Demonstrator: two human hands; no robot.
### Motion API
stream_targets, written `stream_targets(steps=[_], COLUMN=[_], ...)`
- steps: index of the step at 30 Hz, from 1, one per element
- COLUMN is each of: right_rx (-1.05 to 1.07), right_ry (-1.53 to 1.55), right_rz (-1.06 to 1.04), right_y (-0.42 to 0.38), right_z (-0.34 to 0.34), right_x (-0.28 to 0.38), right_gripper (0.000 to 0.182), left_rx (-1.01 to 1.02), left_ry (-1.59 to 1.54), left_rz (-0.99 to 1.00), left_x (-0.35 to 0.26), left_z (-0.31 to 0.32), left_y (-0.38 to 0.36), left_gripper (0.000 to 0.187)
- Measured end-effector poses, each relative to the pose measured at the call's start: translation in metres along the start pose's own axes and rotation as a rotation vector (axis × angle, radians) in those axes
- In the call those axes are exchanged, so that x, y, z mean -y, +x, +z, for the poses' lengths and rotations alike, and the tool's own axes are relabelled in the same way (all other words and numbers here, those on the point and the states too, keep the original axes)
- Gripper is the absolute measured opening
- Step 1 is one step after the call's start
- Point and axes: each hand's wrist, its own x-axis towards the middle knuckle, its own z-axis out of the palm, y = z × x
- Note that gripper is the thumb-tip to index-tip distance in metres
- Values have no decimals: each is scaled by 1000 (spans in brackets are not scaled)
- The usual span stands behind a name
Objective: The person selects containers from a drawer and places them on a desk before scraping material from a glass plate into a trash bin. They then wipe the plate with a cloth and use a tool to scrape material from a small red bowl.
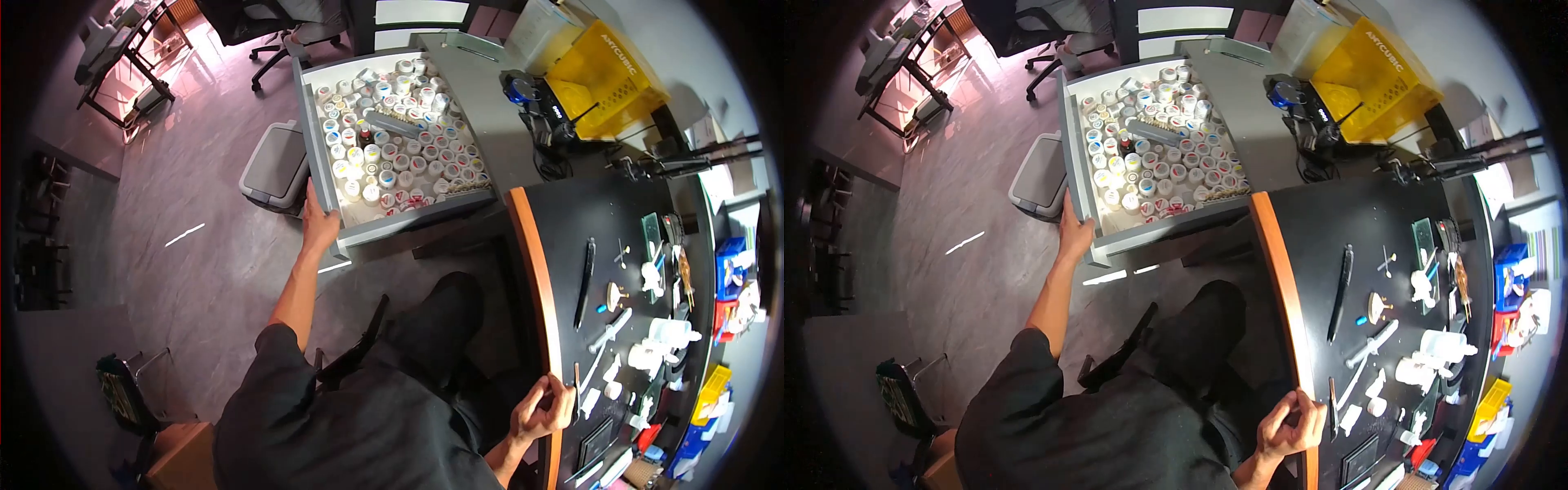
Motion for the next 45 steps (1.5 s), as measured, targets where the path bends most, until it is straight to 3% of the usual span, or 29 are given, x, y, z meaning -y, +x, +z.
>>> stream_targets(steps=[6,9,10,12,17,21,28,34,40,43,45], right_rx=[6,-12,-15,22,41,86,179,244,111,67,59], right_ry=[97,136,147,99,178,221,290,239,159,150,128], right_rz=[-2,22,25,47,-46,-60,10,101,65,31,24], right_y=[-5,-5,-3,-3,-4,-8,1,19,15,14,16], right_z=[-1,2,1,-4,-12,-21,-31,-28,-10,-4,-2], right_x=[-6,-5,-4,-3,-10,-14,-13,-11,-9,-9,-5], right_gripper=[10,12,12,15,19,18,14,10,13,11,8], left_rx=[-33,-185,-272,-291,-77,33,192,-89,-76,-59,-80], left_ry=[39,278,344,497,230,191,57,258,399,346,411], left_rz=[28,143,307,426,559,537,555,464,347,195,206], left_x=[17,21,2,-36,-61,-64,-76,-43,-16,-29,-25], left_z=[7,13,8,5,44,64,67,72,77,77,81], left_y=[3,-2,-13,-43,-112,-133,-91,-47,-38,-5,29], left_gripper=[91,91,87,77,51,38,21,22,32,36,32])
